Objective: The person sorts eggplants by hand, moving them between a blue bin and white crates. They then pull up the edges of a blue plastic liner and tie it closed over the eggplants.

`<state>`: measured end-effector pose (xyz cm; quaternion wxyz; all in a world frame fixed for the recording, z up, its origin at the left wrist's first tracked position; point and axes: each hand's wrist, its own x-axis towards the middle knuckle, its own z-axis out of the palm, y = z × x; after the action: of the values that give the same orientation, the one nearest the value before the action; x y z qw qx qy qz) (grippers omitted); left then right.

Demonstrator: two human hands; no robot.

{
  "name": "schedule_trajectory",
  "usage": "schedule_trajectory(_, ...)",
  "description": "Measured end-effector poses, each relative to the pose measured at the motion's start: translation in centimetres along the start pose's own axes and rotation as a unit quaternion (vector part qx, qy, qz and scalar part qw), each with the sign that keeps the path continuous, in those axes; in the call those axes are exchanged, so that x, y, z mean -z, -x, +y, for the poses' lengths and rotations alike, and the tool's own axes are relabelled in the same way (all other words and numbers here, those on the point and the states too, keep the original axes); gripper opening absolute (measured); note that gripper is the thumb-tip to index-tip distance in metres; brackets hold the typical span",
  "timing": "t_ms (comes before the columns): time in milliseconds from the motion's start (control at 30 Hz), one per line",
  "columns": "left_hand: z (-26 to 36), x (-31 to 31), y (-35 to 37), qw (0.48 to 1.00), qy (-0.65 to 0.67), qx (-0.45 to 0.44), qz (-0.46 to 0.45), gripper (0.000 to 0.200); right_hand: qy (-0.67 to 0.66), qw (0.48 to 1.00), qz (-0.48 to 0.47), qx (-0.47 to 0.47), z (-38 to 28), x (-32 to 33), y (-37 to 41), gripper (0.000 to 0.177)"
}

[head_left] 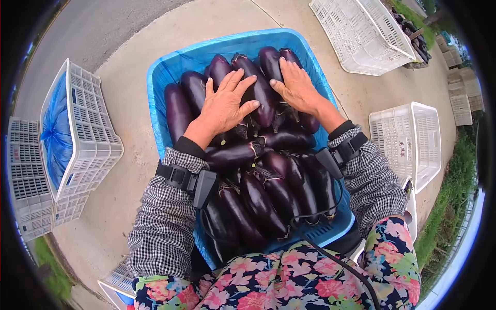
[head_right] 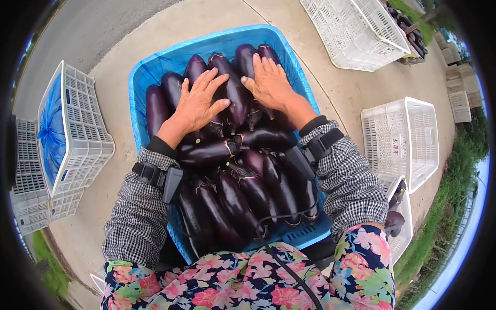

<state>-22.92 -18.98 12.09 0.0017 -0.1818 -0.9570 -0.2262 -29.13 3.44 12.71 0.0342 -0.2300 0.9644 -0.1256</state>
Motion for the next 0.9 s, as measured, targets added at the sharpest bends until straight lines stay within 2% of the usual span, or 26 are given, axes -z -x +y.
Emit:
schedule_trajectory(33, 0.0, -0.2, 0.0, 1.0, -0.004, 0.002, -0.004, 0.062, -0.099, 0.994, -0.039, -0.024, -0.2, 2.6, -0.6, 0.083)
schedule_trajectory(100, 0.0, -1.3, 0.3, 0.999, -0.038, -0.006, 0.023, 0.063, -0.017, 0.99, 0.14, 0.03, -1.3, 5.7, -2.0, 0.083)
schedule_trajectory(133, 0.0, -1.4, 0.2, 0.998, -0.055, -0.011, 0.029, 0.064, -0.023, 0.991, 0.13, 0.02, -0.7, 4.2, -2.7, 0.083)
schedule_trajectory(200, -0.1, -2.1, 0.2, 0.997, -0.069, -0.01, 0.019, 0.064, 0.08, 0.97, 0.223, 0.052, 0.0, 0.3, -4.4, 0.085)
schedule_trajectory(233, -0.2, -2.5, 0.1, 0.995, -0.1, -0.014, 0.026, 0.065, 0.093, 0.984, 0.152, 0.003, -1.2, -2.4, -3.6, 0.078)
schedule_trajectory(267, -0.5, -2.6, -0.2, 0.99, -0.132, -0.017, 0.039, 0.065, 0.095, 0.987, 0.126, -0.022, -1.0, -2.9, -4.0, 0.076)
schedule_trajectory(333, -1.1, -2.7, -0.3, 0.992, -0.113, -0.029, 0.048, 0.07, 0.033, 0.997, 0.064, 0.024, -0.8, -0.9, -3.8, 0.077)
schedule_trajectory(367, -1.2, -3.0, -0.3, 0.993, -0.11, -0.025, 0.039, 0.07, 0.069, 0.995, 0.059, 0.04, 0.8, -1.7, -4.5, 0.076)
schedule_trajectory(400, -1.3, -2.7, -0.5, 0.992, -0.116, -0.023, 0.041, 0.07, 0.02, 0.996, 0.083, 0.025, 1.3, -2.0, -3.9, 0.081)
schedule_trajectory(467, -1.1, -2.4, -0.5, 0.994, -0.112, 0.004, 0.007, 0.068, -0.1, 0.991, 0.082, 0.022, 1.6, 2.9, 0.4, 0.074)
schedule_trajectory(500, -0.9, -2.0, -0.4, 0.995, -0.095, 0.006, -0.001, 0.066, -0.104, 0.992, 0.068, 0.02, 1.0, 7.3, 4.9, 0.078)
schedule_trajectory(533, -1.2, -1.9, -0.5, 0.997, -0.081, -0.005, 0.004, 0.067, -0.021, 0.975, 0.198, 0.098, 2.5, 8.6, 8.9, 0.069)
schedule_trajectory(567, -0.4, -1.2, -0.4, 0.997, -0.079, 0.014, -0.014, 0.064, -0.078, 0.981, 0.175, 0.027, 2.4, 11.8, 14.7, 0.073)
schedule_trajectory(600, -1.4, -1.6, -0.8, 0.998, -0.051, -0.02, -0.002, 0.061, -0.13, 0.976, 0.167, -0.05, 2.5, 15.2, 20.3, 0.078)
schedule_trajectory(633, -3.4, -2.7, -1.0, 0.995, -0.061, -0.071, 0.018, 0.058, -0.139, 0.967, 0.193, -0.092, 4.7, 17.0, 25.9, 0.073)
schedule_trajectory(667, -3.3, -2.3, -0.7, 0.995, -0.04, -0.089, 0.0, 0.055, -0.158, 0.945, 0.204, -0.199, 6.0, 19.0, 32.2, 0.073)
schedule_trajectory(700, -2.1, -1.8, 0.4, 0.996, -0.003, -0.087, -0.011, 0.054, -0.177, 0.905, 0.261, -0.284, 8.2, 20.0, 38.8, 0.069)
schedule_trajectory(733, -0.4, -1.2, 2.1, 0.999, -0.003, -0.042, -0.022, 0.054, -0.202, 0.855, 0.318, -0.355, 10.2, 20.5, 45.5, 0.065)
schedule_trajectory(767, -3.3, -3.2, 3.2, 0.998, 0.024, -0.046, -0.022, 0.054, -0.193, 0.79, 0.369, -0.45, 11.6, 18.5, 50.1, 0.059)
schedule_trajectory(800, -1.7, -2.8, 4.8, 0.998, 0.023, -0.046, -0.034, 0.054, -0.189, 0.714, 0.417, -0.529, 12.3, 18.8, 56.4, 0.054)
schedule_trajectory(867, -0.1, -2.4, 7.2, 0.999, -0.004, -0.016, -0.032, 0.06, -0.207, 0.543, 0.529, -0.618, 13.2, 17.7, 67.9, 0.046)
schedule_trajectory(900, 0.3, -2.1, 7.7, 0.999, -0.019, -0.002, -0.044, 0.06, -0.201, 0.504, 0.535, -0.648, 13.3, 16.7, 73.0, 0.045)
